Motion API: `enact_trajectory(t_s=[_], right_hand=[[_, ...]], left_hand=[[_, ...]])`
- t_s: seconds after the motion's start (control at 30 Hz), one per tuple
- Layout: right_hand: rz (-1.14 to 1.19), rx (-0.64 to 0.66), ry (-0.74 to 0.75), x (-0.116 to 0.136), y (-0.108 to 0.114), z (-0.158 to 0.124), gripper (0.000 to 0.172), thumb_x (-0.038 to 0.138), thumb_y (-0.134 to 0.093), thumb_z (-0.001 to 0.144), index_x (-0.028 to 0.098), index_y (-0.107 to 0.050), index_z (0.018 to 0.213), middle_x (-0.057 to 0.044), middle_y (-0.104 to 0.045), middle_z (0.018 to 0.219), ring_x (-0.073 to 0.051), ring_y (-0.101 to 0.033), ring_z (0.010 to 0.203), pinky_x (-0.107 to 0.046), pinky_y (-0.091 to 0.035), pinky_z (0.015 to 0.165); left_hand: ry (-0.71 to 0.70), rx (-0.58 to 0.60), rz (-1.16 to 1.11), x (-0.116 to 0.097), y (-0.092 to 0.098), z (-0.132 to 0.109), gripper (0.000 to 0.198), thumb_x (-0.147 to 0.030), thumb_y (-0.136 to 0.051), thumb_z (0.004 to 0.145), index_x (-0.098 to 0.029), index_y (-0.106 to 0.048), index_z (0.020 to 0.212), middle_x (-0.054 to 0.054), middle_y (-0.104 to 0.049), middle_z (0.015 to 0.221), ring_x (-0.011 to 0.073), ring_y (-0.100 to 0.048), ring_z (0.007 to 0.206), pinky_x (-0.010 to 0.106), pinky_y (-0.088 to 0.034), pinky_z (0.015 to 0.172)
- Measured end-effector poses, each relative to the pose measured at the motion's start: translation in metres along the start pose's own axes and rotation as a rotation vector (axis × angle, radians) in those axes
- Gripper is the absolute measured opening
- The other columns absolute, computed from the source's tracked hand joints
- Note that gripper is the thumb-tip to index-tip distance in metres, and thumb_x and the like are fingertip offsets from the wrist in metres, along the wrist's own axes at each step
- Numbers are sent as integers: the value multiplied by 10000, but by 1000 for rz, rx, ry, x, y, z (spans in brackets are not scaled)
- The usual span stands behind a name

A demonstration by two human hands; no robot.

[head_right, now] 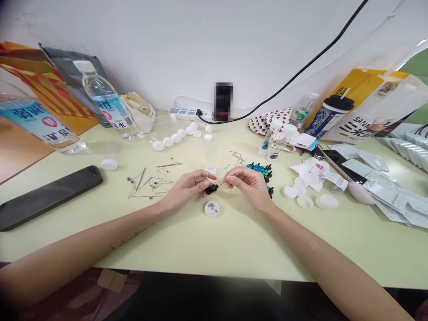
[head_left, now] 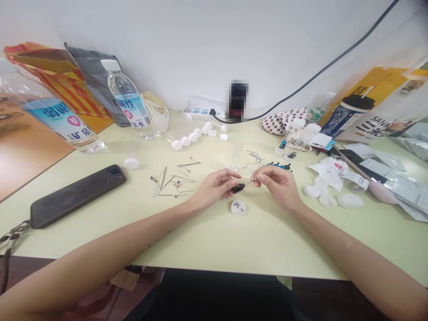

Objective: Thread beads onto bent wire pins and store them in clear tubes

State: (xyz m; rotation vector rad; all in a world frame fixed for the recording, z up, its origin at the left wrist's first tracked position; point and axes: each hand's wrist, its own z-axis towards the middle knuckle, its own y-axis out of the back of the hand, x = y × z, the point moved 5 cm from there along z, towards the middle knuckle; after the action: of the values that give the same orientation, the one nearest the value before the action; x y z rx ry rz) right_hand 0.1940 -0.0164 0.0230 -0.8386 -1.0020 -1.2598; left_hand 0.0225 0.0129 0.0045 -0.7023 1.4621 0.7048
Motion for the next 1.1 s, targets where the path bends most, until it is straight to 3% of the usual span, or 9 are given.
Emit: enact_trajectory(t_s=[0.1, 0.27, 0.33, 0.43, 0.5, 0.6, 0.73, 0.9, 1.1], right_hand=[[31, -52, -9, -2, 3, 0, 125, 293, -632, 854, 204, -715, 825, -36, -686, 773, -131, -611, 631, -281, -507, 615], [79, -126, -45, -6, 9, 1, 151, 297, -625, 861, 229, -741, 929, -40, -707, 815, -137, -645, 674, -278, -536, 632], [85, -158, -43, -5, 11, 3, 154, 299, -630, 857, 231, -744, 933, -41, -710, 812, -139, -649, 683, -276, -539, 633], [90, -210, -28, 1, 13, 6, 152, 302, -636, 851, 224, -745, 923, -42, -711, 791, -136, -650, 674, -267, -538, 625], [91, -250, 16, 11, 15, 10, 149, 300, -635, 851, 222, -741, 919, -41, -711, 788, -127, -648, 659, -252, -533, 613], [58, -347, 118, 35, 20, 19, 139, 302, -630, 852, 229, -731, 914, -31, -706, 785, -113, -643, 632, -232, -525, 589], [-38, -470, 232, 74, 27, 38, 143, 311, -611, 863, 225, -717, 906, -23, -690, 794, -109, -644, 649, -229, -539, 615], [-241, -405, 276, 104, 23, 63, 162, 320, -592, 877, 210, -710, 886, -24, -678, 764, -122, -652, 659, -251, -563, 633], [-377, -275, 162, 96, 19, 69, 186, 340, -582, 879, 197, -699, 901, -30, -689, 778, -135, -670, 676, -278, -592, 664]], left_hand=[[-36, -68, 30, 0, 4, 0, 291, -394, -530, 878, -149, -582, 1026, 46, -620, 823, 116, -544, 628, 261, -444, 627], [-222, -487, 235, -4, 31, 3, 274, -329, -634, 803, -200, -521, 1017, 60, -556, 1032, 171, -539, 955, 294, -453, 816], [-247, -534, 285, -2, 35, 10, 367, -305, -684, 755, -214, -486, 1050, 72, -534, 1131, 196, -506, 1096, 324, -430, 905], [-228, -415, 316, 4, 30, 26, 503, -281, -725, 708, -226, -464, 1134, 87, -516, 1254, 224, -472, 1207, 366, -375, 995], [-199, -330, 307, 9, 27, 34, 543, -258, -716, 710, -234, -451, 1183, 87, -544, 1246, 223, -512, 1167, 366, -382, 981], [-146, -266, 273, 12, 24, 39, 410, -242, -636, 766, -234, -488, 1149, 66, -614, 1099, 200, -590, 999, 342, -439, 881], [-142, -238, 291, 7, 25, 36, 311, -232, -585, 784, -230, -560, 1094, 46, -608, 1029, 184, -585, 903, 313, -451, 814], [-144, -242, 277, 4, 27, 33, 341, -214, -583, 774, -220, -574, 1116, 52, -583, 989, 178, -562, 862, 294, -455, 756], [-152, -232, 218, 4, 28, 33, 340, -215, -598, 771, -216, -580, 1111, 63, -577, 1014, 203, -560, 976, 298, -471, 780]])
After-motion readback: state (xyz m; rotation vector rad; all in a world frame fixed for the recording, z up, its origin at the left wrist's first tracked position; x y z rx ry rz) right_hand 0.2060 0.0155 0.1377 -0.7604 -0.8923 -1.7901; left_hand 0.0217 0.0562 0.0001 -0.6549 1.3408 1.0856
